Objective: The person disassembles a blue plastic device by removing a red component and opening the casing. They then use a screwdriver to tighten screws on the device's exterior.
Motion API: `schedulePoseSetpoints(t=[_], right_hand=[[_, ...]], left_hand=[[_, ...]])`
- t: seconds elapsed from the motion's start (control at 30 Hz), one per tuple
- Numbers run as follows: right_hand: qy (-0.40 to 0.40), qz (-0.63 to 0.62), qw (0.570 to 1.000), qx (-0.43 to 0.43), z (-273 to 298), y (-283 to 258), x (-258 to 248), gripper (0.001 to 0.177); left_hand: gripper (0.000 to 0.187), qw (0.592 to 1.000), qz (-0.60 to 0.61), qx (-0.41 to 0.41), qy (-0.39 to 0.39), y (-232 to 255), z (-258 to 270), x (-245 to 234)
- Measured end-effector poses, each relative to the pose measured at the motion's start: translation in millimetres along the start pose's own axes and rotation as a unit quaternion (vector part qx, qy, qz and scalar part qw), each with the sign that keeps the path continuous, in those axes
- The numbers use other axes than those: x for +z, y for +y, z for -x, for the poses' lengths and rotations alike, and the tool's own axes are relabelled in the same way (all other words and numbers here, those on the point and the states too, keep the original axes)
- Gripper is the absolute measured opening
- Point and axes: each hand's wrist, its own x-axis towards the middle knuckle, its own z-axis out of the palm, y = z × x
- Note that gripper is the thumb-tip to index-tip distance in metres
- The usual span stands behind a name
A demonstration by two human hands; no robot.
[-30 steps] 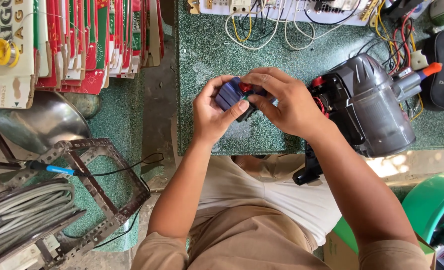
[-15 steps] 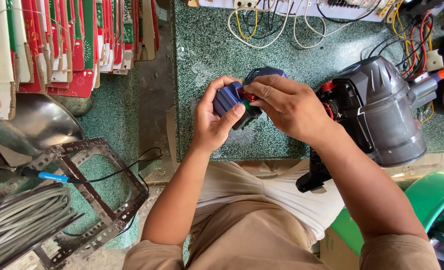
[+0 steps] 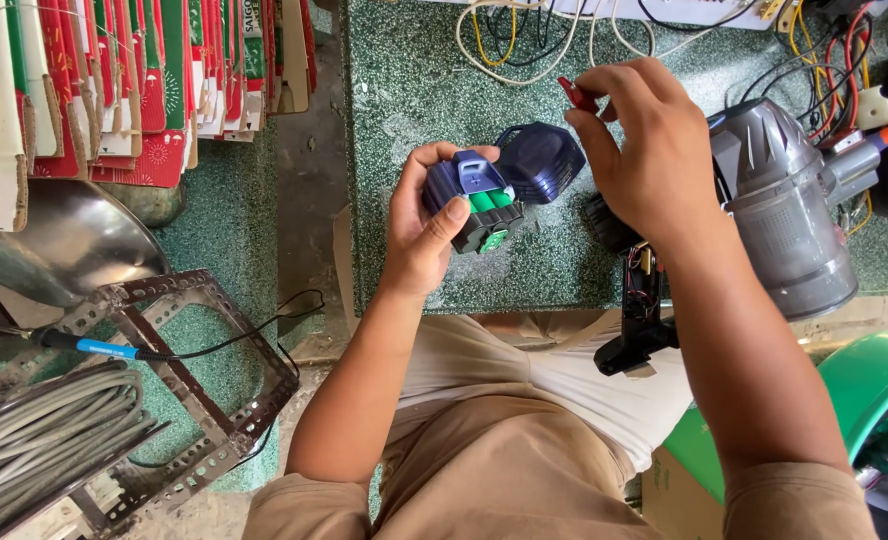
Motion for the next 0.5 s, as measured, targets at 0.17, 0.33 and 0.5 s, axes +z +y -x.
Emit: schedulePoseSetpoints(t=[0.17,0.33,0.5], right_hand=[[-0.06,0.122,0.99,0.038,-9.2,45.0,28.1,0.025],[-0.095,0.119,0.986,0.067,-10.0,22.8,14.0,0.04],[-0.114,0.045,0.992,0.016,14.8,-17.5,11.9,0.093]], left_hand=[[0.054,0.998,0.061,0.009,-0.013,-3.8,0.0,-1.9],[0.064,0.994,0.099,0.037,-0.017,-6.1,0.5,-8.7],[0.055,0.986,0.161,0.032,0.011,-11.7,0.8,-12.5]])
